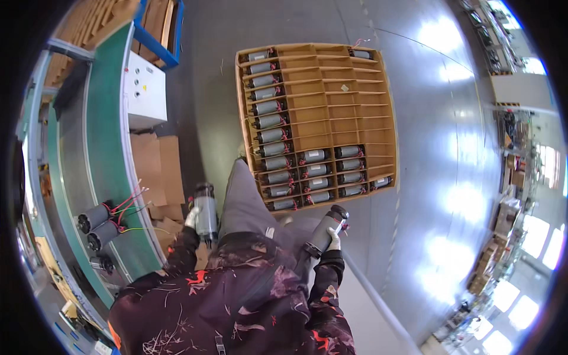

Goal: Apply a coating or lubricant to motor components using a brush and organize them in storage racks.

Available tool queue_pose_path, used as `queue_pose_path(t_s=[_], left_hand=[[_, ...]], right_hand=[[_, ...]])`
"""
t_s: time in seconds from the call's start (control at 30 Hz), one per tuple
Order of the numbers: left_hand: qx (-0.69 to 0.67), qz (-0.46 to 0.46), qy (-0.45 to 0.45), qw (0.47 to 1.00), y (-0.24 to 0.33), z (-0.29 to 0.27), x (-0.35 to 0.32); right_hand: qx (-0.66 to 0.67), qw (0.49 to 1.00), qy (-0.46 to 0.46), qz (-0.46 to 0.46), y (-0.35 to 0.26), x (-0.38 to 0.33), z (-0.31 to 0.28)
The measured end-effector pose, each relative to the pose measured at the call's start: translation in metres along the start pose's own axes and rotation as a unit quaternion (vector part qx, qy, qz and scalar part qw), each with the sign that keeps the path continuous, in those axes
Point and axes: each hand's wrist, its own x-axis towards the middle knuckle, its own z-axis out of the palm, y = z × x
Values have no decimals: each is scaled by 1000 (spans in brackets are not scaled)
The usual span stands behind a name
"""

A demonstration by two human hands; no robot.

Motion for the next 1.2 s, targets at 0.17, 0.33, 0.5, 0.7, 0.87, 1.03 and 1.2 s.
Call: queue_pose_path(t_s=[0.17,0.33,0.5,0.7,0.87,1.03,1.2], left_hand=[[-103,-40,-111,988,-1,110,89],[-274,13,-294,916,-90,174,170],[-171,-61,-183,966,-160,173,207],[-54,-151,-61,985,-166,209,224],[184,-132,13,974,-168,250,282],[540,-25,-54,840,-182,386,420],[712,83,-141,683,-244,504,583]], right_hand=[[-473,873,-56,-102,-104,138,52],[-813,534,-130,-194,-159,361,183],[-911,276,-211,-223,-127,499,265],[-861,293,-266,-321,-112,600,260],[-803,352,-215,-430,-95,621,230],[-550,658,-133,-496,-123,479,126],[-591,773,-47,-228,-76,429,-53]])
